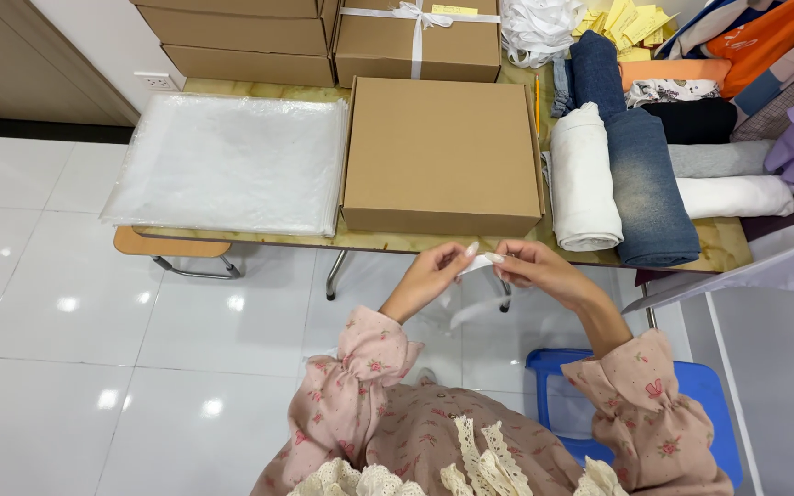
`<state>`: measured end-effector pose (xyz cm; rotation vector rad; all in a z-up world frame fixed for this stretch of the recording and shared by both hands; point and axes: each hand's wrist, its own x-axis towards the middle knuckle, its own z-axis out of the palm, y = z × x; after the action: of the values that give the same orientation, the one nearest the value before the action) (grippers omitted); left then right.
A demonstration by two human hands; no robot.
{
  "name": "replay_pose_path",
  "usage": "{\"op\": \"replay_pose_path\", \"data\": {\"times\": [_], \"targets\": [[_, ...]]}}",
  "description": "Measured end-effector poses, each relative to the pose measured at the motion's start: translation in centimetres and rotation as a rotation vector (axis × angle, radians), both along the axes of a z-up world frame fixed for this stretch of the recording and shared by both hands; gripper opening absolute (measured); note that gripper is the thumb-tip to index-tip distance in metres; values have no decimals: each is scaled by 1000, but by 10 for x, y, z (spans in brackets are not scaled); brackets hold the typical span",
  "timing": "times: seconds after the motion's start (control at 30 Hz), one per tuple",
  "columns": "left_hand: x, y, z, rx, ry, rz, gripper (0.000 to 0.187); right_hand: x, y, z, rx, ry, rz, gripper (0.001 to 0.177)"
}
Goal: Pack a packaged item into a cardboard box and tie it with a white ribbon
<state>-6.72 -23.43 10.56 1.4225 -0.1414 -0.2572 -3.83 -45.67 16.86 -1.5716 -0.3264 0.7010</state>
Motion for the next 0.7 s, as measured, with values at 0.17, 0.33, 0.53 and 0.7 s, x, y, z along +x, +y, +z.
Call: {"op": "replay_pose_path", "data": {"times": [0.17,0.33,0.53,0.7], "targets": [[-19,16,42,45,55,-75,27,2,-11,1,-95,-48,-73,21],[-21,13,38,-50,33,-91,27,-11,-5,21,-200,-47,-127,35],[-28,-4,54,-81,48,-150,25,-29,11,4,-220,95,-120,61],[-22,-17,37,-122,61,-152,26,-2,-12,-115,-44,122,-117,47]]}}
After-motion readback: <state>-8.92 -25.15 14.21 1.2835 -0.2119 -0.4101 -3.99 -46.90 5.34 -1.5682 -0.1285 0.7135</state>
